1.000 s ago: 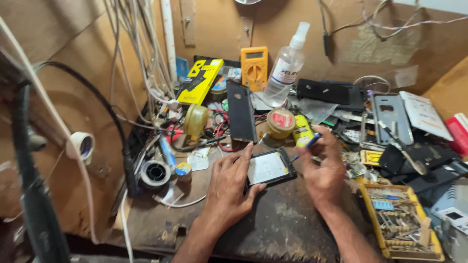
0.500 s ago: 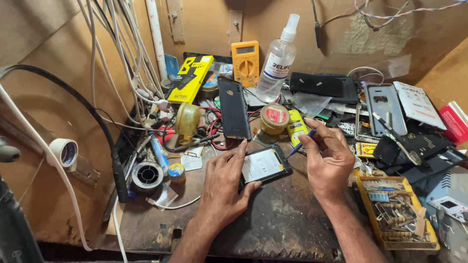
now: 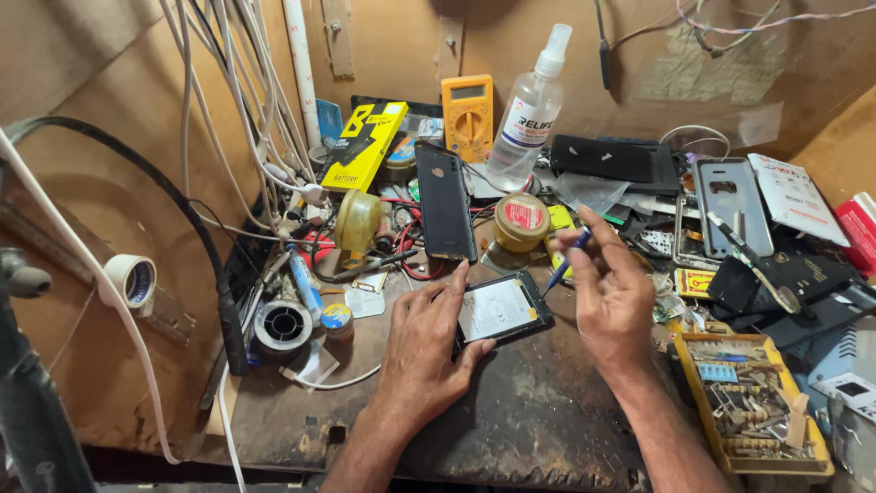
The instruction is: The person uses a blue prying tool to separate the back cover from a smartphone chassis. They then remove the battery and set it aside on the workbench. The person continues to pry and separate internal components from the phone frame.
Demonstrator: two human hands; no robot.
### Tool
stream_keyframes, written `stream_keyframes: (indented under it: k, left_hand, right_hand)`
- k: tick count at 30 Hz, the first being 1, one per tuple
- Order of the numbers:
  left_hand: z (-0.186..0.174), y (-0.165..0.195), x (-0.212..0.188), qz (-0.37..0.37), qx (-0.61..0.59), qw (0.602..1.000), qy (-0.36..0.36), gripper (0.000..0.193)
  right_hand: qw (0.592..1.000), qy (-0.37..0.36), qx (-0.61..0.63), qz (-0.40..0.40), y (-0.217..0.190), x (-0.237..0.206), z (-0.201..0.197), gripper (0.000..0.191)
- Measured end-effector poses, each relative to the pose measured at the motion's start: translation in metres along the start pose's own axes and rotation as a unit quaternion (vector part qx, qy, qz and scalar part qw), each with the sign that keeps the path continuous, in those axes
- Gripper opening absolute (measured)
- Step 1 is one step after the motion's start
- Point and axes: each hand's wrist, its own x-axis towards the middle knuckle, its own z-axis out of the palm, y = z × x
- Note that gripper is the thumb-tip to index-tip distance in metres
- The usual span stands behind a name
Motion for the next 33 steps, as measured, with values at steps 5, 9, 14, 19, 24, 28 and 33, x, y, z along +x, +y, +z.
stream_keyframes:
  k: [5, 9, 14, 19, 24, 28, 33]
  left_hand:
    - [0.001, 0.000, 0.001, -0.006, -0.004, 1.000, -0.007, 0.097]
    - [-0.001, 0.001, 0.001, -0.003, -0.003, 1.000, -0.001, 0.096]
    - [-0.004, 0.003, 0.001, 0.019, -0.010, 1.000, 0.011, 0.095]
    - [-0.005, 0.004, 0.002, -0.013, -0.008, 1.000, -0.006, 0.096]
    - [-0.003, 0.004, 0.000, -0.011, -0.010, 1.000, -0.003, 0.097]
    - [-0.001, 0.001, 0.001, 0.000, -0.011, 1.000, -0.001, 0.096]
    - [-0.001, 0.002, 0.001, 0.006, -0.011, 1.000, 0.004, 0.097]
  right_hand:
    - [0.997, 0.039, -0.062, -0.012, 0.001, -0.002, 0.000, 0.037]
    - [1.000, 0.009, 0.005, 0.002, 0.000, -0.004, 0.002, 0.041]
    - [0.996, 0.057, -0.069, -0.007, -0.002, -0.005, 0.004, 0.037]
    - [0.997, 0.016, -0.073, -0.011, -0.004, -0.007, 0.005, 0.049]
    - [0.996, 0.042, -0.081, 0.001, -0.004, -0.011, 0.006, 0.053]
    - [0.999, 0.008, -0.051, -0.005, -0.003, -0.014, 0.004, 0.056]
    - [0.995, 0.028, -0.089, 0.017, 0.000, -0.014, 0.004, 0.060]
